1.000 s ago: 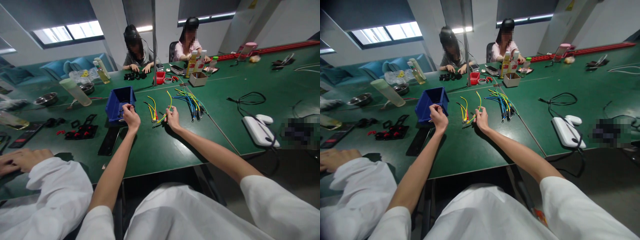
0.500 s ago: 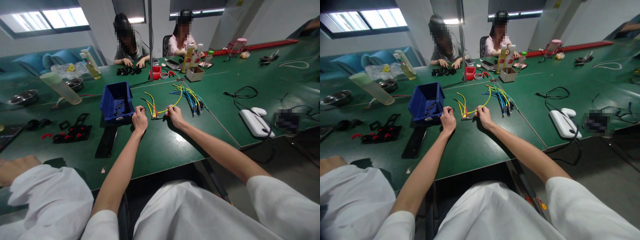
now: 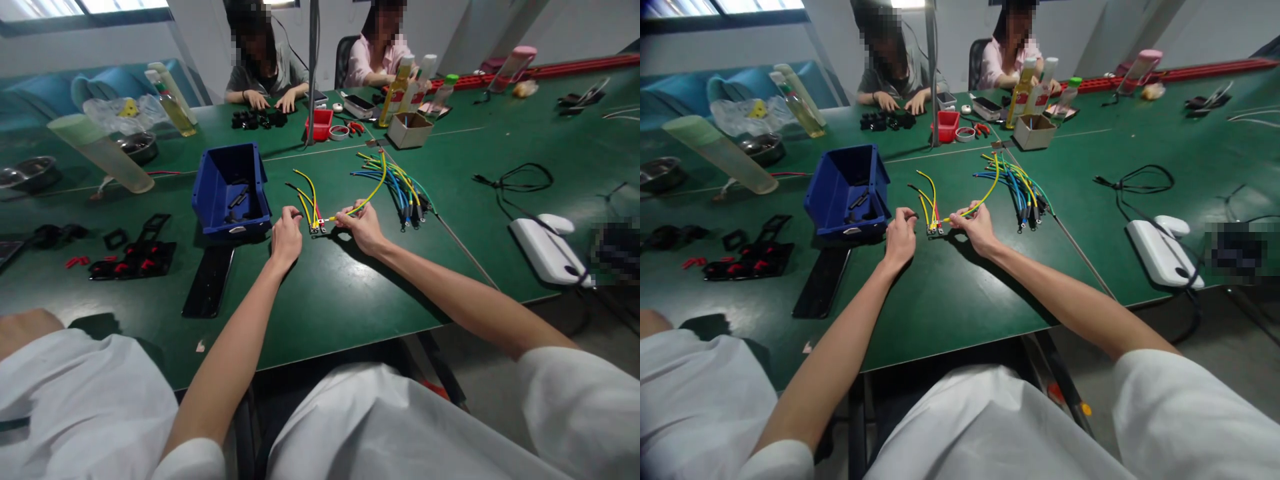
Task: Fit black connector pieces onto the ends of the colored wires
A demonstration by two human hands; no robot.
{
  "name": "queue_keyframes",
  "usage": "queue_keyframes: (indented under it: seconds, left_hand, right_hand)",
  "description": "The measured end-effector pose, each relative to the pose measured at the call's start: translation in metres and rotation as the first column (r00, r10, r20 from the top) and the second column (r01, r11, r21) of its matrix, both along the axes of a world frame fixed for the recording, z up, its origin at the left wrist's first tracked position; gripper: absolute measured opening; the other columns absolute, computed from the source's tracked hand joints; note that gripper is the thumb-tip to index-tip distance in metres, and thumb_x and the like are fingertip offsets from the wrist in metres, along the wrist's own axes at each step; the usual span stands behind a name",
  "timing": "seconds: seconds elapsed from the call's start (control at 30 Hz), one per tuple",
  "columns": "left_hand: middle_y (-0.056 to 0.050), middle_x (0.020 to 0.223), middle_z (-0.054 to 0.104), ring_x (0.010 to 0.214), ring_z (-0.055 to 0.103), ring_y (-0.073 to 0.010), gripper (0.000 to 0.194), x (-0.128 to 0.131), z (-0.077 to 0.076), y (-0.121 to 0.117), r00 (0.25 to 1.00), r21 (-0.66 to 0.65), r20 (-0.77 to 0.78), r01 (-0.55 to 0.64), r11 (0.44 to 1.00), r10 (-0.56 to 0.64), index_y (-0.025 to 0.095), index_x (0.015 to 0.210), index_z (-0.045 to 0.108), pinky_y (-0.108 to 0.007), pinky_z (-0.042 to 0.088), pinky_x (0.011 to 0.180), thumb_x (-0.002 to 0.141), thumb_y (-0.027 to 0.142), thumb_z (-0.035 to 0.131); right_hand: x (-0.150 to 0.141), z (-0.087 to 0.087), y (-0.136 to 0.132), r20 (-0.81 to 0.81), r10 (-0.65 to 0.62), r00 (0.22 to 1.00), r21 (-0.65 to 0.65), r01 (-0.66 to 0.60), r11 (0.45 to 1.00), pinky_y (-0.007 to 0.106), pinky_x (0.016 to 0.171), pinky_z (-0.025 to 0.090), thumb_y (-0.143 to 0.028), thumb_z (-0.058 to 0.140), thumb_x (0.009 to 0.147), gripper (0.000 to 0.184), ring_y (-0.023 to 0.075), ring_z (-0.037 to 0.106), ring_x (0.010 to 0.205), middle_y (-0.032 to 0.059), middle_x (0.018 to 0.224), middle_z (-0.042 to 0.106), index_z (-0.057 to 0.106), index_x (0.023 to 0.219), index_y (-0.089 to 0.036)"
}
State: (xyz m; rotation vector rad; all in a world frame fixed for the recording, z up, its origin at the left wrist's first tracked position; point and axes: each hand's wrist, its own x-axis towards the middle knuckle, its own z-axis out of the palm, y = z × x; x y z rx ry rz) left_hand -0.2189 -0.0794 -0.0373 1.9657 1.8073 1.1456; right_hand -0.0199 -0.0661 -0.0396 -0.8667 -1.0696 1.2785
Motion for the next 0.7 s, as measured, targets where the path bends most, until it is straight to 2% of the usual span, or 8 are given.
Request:
queue_keyframes:
  seconds: [0.13,0.3,0.53,0.7]
  left_hand:
    - [-0.012,0.113,0.066,0.101,0.065,-0.0238,0.021,0.0015,0.0,-0.0038,0.998,0.007,-0.028,0.049,0.999,-0.049,0.019,0.112,0.052,-0.035,0.049,0.085,0.093,0.015,0.042]
    - [-0.01,0.107,0.068,0.095,0.066,-0.0221,0.021,0.0021,-0.0003,-0.0051,0.996,-0.011,-0.065,0.061,0.998,-0.062,0.019,0.11,0.054,-0.035,0.05,0.083,0.093,0.017,0.042]
    - [-0.009,0.101,0.068,0.092,0.065,-0.0214,0.017,0.0024,0.0006,-0.006,0.991,0.0,-0.101,0.084,0.997,-0.083,0.02,0.103,0.056,-0.035,0.05,0.08,0.093,0.016,0.044]
    - [-0.007,0.097,0.069,0.086,0.065,-0.0194,0.016,0.0022,0.0008,-0.0069,0.993,0.054,-0.079,0.093,0.994,-0.088,0.019,0.101,0.058,-0.034,0.05,0.078,0.093,0.017,0.045]
  right_hand:
    - [0.0033,0.0045,-0.0022,0.001,-0.016,1.0,0.013,0.016,1.0,0.025,0.061,0.049,-0.026,0.078,0.067,0.045,0.0077,0.054,0.059,-0.0076,0.074,0.054,0.04,0.092,-0.025]
    - [0.0077,0.0019,-0.0004,0.034,0.007,0.999,-0.076,-0.004,0.997,0.024,0.058,0.047,-0.03,0.074,0.073,0.034,0.0071,0.054,0.059,-0.006,0.077,0.053,0.05,0.096,-0.024]
    - [0.0076,0.0049,-0.0004,-0.076,0.174,0.982,-0.104,-0.182,0.978,0.031,0.072,0.054,-0.041,0.072,0.078,0.04,0.0119,0.065,0.07,-0.0033,0.082,0.065,0.041,0.097,-0.026]
    - [0.0098,0.0052,-0.0001,-0.059,0.159,0.985,-0.098,-0.164,0.981,0.03,0.071,0.055,-0.041,0.078,0.072,0.049,0.0117,0.065,0.07,-0.0037,0.082,0.067,0.036,0.093,-0.026]
